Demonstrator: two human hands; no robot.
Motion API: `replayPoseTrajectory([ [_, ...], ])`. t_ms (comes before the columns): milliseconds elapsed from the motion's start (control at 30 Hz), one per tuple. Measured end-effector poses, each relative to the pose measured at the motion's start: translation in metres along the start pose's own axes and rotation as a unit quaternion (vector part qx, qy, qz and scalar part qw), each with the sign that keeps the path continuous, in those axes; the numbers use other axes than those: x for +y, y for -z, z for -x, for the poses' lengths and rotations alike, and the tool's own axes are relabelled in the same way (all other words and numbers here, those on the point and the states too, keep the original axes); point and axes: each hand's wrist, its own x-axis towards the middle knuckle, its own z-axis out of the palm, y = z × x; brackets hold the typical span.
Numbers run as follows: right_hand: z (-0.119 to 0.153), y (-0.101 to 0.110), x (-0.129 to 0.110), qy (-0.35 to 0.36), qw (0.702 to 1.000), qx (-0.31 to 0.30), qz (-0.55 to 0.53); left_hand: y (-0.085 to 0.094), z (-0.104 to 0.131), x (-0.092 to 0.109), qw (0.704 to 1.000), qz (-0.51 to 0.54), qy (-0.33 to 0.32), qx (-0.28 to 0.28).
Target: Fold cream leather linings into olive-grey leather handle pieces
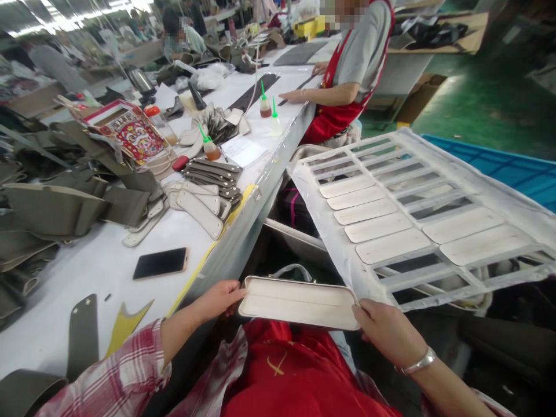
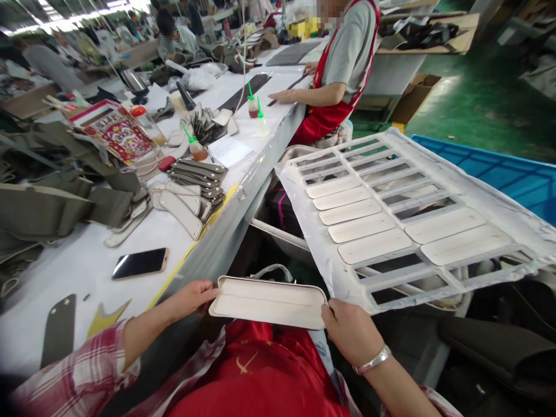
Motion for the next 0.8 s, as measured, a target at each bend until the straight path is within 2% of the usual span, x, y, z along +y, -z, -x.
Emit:
replayPoseTrajectory([
  [100,-0.003,0.003,-0.004,-0.008,1.000,-0.008,0.016,-0.004,-0.002,0.003,0.999,-0.019,0.008,0.029],
  [200,-0.008,0.008,-0.006,-0.044,0.999,-0.015,0.026,-0.011,-0.003,0.004,0.998,-0.026,0.018,0.052],
  [400,0.004,0.014,-0.007,-0.040,0.999,-0.010,0.000,-0.016,0.010,0.009,0.997,-0.052,0.001,0.049],
  [433,0.008,0.013,-0.006,-0.039,0.999,-0.008,-0.011,-0.015,0.013,0.009,0.996,-0.076,-0.007,0.049],
  [500,0.013,0.010,-0.005,-0.043,0.998,-0.007,-0.038,-0.012,0.017,0.011,0.978,-0.195,-0.027,0.066],
  [567,0.015,0.006,-0.002,-0.055,0.997,-0.002,-0.054,-0.016,0.019,0.015,0.932,-0.335,-0.091,0.109],
  [633,0.015,0.002,-0.002,-0.068,0.996,0.002,-0.051,-0.036,0.022,0.025,0.873,-0.424,-0.175,0.166],
  [700,0.014,-0.001,-0.003,-0.072,0.997,0.001,-0.035,-0.070,0.023,0.040,0.828,-0.449,-0.277,0.190],
  [733,0.013,-0.001,-0.005,-0.071,0.997,-0.001,-0.026,-0.089,0.022,0.047,0.812,-0.445,-0.335,0.176],
  [800,0.012,0.000,-0.009,-0.067,0.998,-0.002,-0.005,-0.127,0.015,0.061,0.784,-0.446,-0.419,0.106],
])
